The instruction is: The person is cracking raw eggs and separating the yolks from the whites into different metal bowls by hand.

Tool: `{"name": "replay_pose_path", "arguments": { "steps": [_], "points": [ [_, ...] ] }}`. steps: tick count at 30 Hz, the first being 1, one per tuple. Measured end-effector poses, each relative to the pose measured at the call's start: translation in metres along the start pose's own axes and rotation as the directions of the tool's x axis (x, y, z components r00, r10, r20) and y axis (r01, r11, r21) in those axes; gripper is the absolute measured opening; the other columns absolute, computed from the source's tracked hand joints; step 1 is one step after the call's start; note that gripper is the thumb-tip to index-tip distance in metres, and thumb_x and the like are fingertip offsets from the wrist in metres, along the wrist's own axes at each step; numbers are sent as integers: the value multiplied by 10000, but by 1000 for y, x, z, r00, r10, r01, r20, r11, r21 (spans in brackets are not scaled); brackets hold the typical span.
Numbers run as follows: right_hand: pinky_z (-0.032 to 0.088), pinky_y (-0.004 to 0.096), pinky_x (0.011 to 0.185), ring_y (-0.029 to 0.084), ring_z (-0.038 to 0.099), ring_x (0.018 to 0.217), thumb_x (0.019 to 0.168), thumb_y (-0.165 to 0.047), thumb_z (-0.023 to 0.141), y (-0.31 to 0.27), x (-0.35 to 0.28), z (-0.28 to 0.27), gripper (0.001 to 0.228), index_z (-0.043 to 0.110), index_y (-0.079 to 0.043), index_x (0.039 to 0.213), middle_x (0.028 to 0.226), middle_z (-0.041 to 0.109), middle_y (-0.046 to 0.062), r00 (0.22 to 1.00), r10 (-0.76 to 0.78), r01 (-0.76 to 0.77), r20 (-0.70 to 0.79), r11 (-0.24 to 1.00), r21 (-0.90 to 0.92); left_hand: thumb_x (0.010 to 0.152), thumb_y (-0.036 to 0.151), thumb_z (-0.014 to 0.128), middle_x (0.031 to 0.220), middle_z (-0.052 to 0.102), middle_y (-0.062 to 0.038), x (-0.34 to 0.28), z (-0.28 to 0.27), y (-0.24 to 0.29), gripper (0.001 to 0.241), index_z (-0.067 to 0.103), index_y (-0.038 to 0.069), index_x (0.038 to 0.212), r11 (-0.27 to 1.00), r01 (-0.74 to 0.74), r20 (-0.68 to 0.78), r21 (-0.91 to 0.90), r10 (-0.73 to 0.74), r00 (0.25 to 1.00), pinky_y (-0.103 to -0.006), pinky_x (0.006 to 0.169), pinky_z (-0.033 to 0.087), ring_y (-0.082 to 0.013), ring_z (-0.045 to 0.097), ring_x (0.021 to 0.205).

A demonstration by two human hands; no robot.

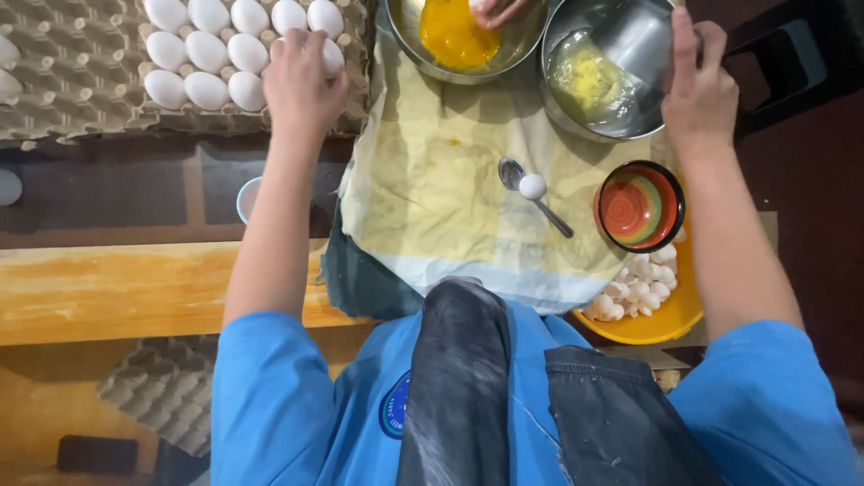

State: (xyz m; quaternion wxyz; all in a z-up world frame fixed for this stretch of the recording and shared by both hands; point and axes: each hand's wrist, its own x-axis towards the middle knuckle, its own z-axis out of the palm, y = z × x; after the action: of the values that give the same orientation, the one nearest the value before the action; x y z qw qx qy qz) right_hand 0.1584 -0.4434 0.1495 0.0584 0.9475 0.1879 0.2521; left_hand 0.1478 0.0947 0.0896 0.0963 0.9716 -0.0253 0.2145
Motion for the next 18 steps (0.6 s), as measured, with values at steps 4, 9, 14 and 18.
{"name": "replay_pose_path", "arguments": {
  "steps": [4, 9, 14, 18],
  "points": [
    [534, 554, 401, 468, 650, 550, 879, 120, 624, 0, -1, -1, 868, 304, -134, 1645, 1334, 525, 199, 999, -49, 49, 9, 998, -28, 877, 230, 736, 1131, 547, -166, 2, 13, 10, 350, 560, 72, 1135, 998, 54, 40, 30, -55, 998, -435, 450, 550, -353, 583, 907],
    [543, 587, 446, 473, 602, 506, 873, 159, 660, -2, 6, -16, 966, 227, -186, 1664, 1313, 505, 216, 995, -2, 2, 103, 1000, -1, 869, 250, 739, 1007, 527, -133, 16, 23, 18, 459, 474, 65, 1195, 980, 152, 102, 128, -165, 981, -402, 460, 552, -332, 563, 870],
    [561, 647, 541, 537, 617, 586, 957, 152, 671, -3, 5, -18, 915, 163, -189, 1637, 1349, 487, 248, 990, 98, -105, 102, 992, 66, 867, 404, 834, 1058, 483, -111, 22, 37, 11, 512, 525, 62, 1090, 955, 195, 84, 223, -218, 972, -354, 525, 584, -272, 606, 840],
    [591, 572, 507, 458, 628, 538, 888, 174, 686, -6, 3, -23, 958, 212, -193, 1635, 1341, 503, 225, 990, 92, -95, 107, 995, 25, 889, 429, 818, 1130, 460, -138, 20, 24, 15, 503, 548, 77, 1127, 947, 246, 143, 207, -278, 950, -384, 568, 590, -311, 612, 849]
  ]
}}
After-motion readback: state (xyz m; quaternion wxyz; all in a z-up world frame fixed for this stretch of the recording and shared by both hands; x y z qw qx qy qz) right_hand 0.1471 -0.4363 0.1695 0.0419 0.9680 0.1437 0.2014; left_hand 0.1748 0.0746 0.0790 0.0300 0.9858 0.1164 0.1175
